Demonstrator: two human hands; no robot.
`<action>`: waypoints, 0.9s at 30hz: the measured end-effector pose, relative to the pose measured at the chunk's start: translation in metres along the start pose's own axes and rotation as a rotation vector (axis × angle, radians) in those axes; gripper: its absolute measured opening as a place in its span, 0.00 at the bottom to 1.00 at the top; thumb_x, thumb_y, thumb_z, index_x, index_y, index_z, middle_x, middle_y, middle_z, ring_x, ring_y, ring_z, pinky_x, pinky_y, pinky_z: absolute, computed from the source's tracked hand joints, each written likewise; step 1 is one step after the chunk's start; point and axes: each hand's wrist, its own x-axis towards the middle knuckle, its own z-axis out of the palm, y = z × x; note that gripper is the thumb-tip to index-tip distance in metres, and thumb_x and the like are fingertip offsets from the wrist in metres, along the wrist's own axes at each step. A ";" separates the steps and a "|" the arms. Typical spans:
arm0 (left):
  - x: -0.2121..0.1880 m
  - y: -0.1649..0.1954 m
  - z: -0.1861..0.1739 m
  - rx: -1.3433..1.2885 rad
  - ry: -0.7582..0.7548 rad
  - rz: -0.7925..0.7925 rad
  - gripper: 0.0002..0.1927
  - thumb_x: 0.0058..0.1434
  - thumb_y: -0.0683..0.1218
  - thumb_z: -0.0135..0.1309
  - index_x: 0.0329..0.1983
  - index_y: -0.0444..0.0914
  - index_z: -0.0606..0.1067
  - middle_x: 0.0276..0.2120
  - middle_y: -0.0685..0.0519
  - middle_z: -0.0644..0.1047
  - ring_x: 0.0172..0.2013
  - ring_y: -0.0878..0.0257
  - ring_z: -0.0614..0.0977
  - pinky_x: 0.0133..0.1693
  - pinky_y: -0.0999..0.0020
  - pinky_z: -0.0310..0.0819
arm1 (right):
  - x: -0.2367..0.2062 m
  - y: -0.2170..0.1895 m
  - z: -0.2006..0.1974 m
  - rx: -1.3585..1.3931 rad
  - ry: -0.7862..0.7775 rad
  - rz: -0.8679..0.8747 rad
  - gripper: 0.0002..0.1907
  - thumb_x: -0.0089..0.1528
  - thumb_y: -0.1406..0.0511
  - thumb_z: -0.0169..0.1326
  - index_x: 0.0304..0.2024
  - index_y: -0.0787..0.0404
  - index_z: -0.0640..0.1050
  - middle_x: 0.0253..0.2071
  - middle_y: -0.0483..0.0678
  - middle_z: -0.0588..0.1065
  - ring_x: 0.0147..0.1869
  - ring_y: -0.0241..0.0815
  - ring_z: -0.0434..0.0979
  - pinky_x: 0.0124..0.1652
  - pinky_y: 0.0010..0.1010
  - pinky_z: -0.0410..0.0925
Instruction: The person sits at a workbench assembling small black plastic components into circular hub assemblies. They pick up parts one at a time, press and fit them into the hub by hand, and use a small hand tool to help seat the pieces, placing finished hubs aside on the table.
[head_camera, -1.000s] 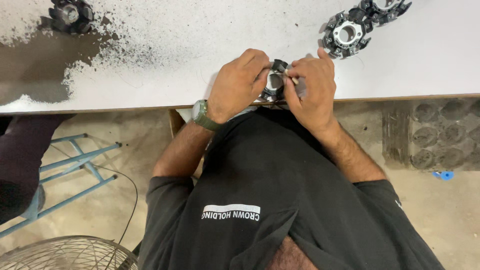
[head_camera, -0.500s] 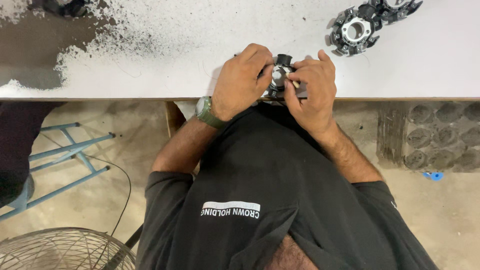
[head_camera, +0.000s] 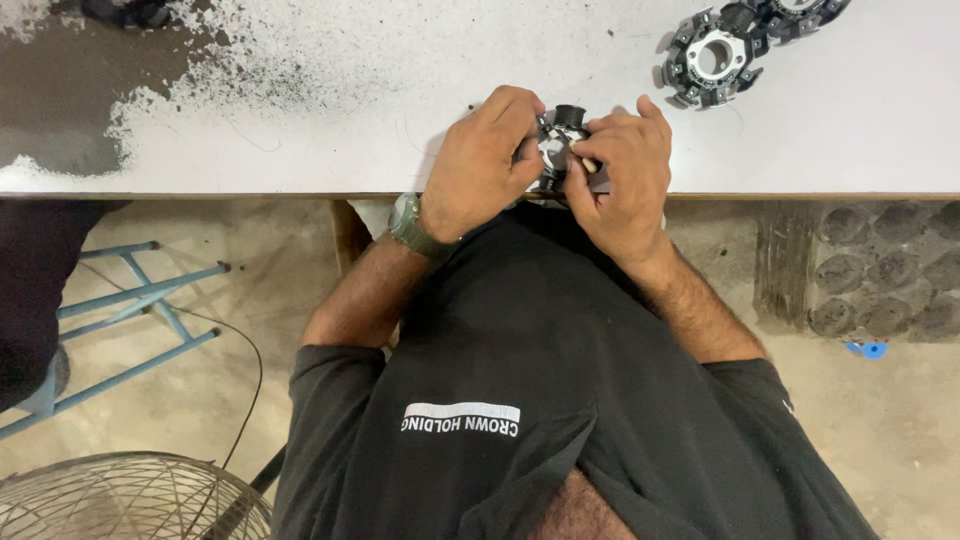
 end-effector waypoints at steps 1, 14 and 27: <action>-0.001 0.000 0.000 -0.001 0.000 0.012 0.09 0.60 0.37 0.55 0.42 0.34 0.71 0.48 0.50 0.76 0.38 0.51 0.81 0.41 0.57 0.76 | 0.000 -0.001 0.001 -0.001 0.002 -0.003 0.15 0.60 0.76 0.65 0.46 0.61 0.75 0.45 0.51 0.76 0.57 0.51 0.75 0.71 0.56 0.58; -0.004 -0.001 0.002 0.022 -0.002 -0.002 0.10 0.59 0.37 0.56 0.44 0.34 0.73 0.49 0.50 0.76 0.41 0.50 0.81 0.43 0.56 0.76 | 0.004 -0.004 0.003 -0.066 -0.026 -0.016 0.17 0.59 0.76 0.67 0.47 0.60 0.77 0.45 0.50 0.76 0.56 0.50 0.75 0.71 0.54 0.58; -0.047 -0.042 -0.074 0.220 0.234 -0.042 0.06 0.61 0.35 0.58 0.37 0.37 0.73 0.54 0.50 0.78 0.51 0.55 0.82 0.50 0.60 0.78 | 0.019 0.047 -0.039 -0.231 -0.060 0.129 0.10 0.69 0.78 0.60 0.46 0.65 0.72 0.42 0.52 0.71 0.46 0.48 0.72 0.75 0.59 0.55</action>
